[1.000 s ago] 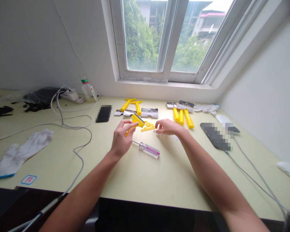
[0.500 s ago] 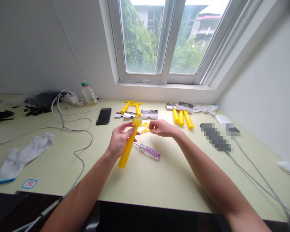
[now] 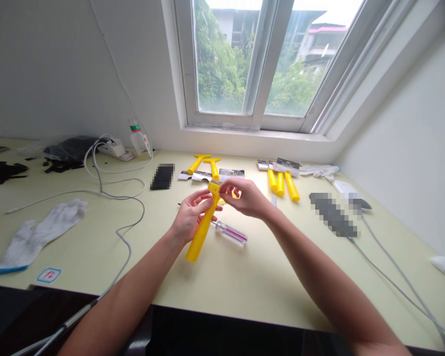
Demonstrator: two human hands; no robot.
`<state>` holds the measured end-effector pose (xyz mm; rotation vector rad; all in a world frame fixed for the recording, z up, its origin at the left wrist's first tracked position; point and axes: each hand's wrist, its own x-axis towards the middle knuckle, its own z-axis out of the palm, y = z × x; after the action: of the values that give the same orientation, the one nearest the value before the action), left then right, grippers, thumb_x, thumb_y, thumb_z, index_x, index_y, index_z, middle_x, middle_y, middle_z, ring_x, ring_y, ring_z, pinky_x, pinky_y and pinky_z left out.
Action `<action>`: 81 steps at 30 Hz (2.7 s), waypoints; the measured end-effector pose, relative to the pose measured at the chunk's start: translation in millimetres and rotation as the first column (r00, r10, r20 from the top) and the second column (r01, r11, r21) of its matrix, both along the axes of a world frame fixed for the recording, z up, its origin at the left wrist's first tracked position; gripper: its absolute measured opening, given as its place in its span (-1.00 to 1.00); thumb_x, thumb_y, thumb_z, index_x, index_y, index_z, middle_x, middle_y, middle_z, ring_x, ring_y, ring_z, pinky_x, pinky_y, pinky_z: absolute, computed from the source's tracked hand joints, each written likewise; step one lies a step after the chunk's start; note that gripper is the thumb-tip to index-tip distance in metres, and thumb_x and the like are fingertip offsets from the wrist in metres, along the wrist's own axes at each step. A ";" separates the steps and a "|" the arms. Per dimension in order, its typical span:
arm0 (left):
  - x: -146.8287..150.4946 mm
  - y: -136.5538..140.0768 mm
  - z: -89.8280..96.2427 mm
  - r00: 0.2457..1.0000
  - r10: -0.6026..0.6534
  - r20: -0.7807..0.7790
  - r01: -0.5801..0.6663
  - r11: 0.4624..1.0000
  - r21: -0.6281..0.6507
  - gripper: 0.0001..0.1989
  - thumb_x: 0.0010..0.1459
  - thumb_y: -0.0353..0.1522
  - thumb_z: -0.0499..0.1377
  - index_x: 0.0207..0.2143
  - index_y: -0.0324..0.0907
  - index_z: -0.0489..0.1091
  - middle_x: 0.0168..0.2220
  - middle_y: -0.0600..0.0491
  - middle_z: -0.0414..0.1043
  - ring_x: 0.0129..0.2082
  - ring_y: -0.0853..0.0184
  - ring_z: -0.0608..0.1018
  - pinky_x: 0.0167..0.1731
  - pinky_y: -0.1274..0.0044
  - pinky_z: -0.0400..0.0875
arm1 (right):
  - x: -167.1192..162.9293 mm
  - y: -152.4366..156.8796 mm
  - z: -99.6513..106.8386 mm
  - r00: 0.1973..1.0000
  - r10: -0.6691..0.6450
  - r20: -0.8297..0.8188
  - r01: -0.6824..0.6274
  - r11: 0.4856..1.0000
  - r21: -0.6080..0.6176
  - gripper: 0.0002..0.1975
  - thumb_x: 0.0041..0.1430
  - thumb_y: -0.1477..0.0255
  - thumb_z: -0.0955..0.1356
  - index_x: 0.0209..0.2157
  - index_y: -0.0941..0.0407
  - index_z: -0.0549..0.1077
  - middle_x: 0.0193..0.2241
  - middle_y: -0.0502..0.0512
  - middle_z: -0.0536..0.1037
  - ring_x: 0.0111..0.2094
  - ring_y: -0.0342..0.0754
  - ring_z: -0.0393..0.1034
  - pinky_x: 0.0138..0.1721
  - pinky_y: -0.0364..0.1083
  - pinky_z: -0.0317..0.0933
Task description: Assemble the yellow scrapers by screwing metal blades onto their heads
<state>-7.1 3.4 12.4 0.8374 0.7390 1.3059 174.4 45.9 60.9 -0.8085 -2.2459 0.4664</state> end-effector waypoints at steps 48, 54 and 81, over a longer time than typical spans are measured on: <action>2.4 6.1 -3.9 0.954 0.267 -0.137 -0.276 0.960 -0.052 -0.60 -0.11 -0.38 0.40 -0.16 -0.17 0.48 -0.21 0.05 0.35 -0.38 0.22 0.64 -0.56 0.52 0.55 | 100.8 40.9 -48.5 0.549 -0.361 0.753 0.553 0.833 -0.003 -0.85 0.20 0.51 0.26 -0.25 0.17 0.45 -0.17 0.25 0.50 -0.23 0.00 0.41 -0.30 -0.13 0.14; 3.1 5.5 -4.1 0.957 0.249 -0.151 -0.257 0.966 -0.039 -0.59 -0.11 -0.35 0.41 -0.15 -0.18 0.47 -0.18 0.02 0.37 -0.37 0.21 0.64 -0.55 0.52 0.55 | 97.4 36.6 -53.9 0.587 -0.372 0.719 0.549 0.836 -0.015 -0.82 0.20 0.54 0.23 -0.17 0.14 0.38 -0.15 0.26 0.49 -0.21 0.04 0.40 -0.31 -0.11 0.12; 10.8 -3.0 -5.7 0.999 0.049 0.016 -0.048 0.999 -0.018 -0.63 -0.09 -0.34 0.43 -0.19 -0.19 0.48 -0.22 0.02 0.42 -0.37 0.16 0.63 -0.57 0.48 0.55 | -8.6 -14.3 10.3 0.955 -0.111 0.277 0.066 0.984 0.166 -0.93 0.30 0.52 0.23 -0.20 0.11 0.20 -0.34 0.08 0.46 -0.41 -0.12 0.32 -0.43 -0.16 0.11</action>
<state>3.8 0.4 6.7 0.7977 0.7606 1.3462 165.9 31.6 71.2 -0.9388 -2.4597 0.1348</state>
